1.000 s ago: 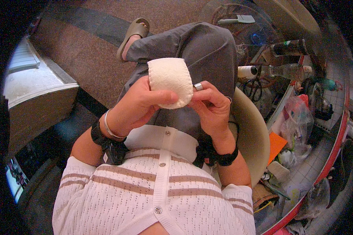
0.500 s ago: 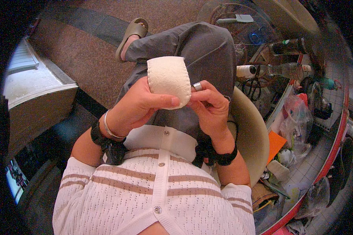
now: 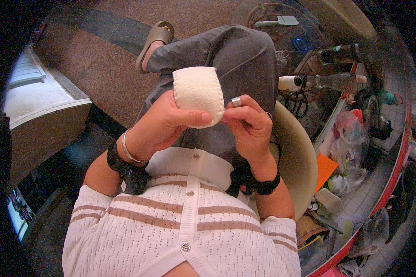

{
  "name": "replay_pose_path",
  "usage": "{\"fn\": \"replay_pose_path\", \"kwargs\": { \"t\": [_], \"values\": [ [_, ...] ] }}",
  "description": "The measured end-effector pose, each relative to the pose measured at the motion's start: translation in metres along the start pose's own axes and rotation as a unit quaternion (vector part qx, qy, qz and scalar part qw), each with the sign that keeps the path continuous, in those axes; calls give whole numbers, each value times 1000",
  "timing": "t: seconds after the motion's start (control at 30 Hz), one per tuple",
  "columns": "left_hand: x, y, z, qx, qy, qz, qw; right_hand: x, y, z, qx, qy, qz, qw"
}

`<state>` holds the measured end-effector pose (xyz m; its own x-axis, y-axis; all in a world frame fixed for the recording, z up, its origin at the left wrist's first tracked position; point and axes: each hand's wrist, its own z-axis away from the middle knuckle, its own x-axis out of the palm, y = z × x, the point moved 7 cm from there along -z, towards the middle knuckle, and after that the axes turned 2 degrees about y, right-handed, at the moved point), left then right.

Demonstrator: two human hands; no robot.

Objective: The person sews along the edge of a white shoe insole using a needle and thread, pulling the thread tight through each stitch and occasionally reaching for more thread or adjusting the insole.

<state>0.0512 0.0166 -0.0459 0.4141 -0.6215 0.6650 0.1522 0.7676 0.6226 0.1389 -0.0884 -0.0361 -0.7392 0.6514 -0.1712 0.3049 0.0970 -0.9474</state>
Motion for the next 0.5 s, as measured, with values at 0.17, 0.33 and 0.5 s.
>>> {"fn": "replay_pose_path", "kwargs": {
  "t": [0.17,0.33,0.5],
  "values": [
    [-1,1,1,-4,5,5,1000,2,0,1,9,3,-22,1000],
    [-2,-1,-1,3,-2,9,1000,4,4,3,40,-11,-41,998],
    [-3,-3,-1,6,-12,-6,1000,4,7,3,53,-9,-57,997]
  ]
}}
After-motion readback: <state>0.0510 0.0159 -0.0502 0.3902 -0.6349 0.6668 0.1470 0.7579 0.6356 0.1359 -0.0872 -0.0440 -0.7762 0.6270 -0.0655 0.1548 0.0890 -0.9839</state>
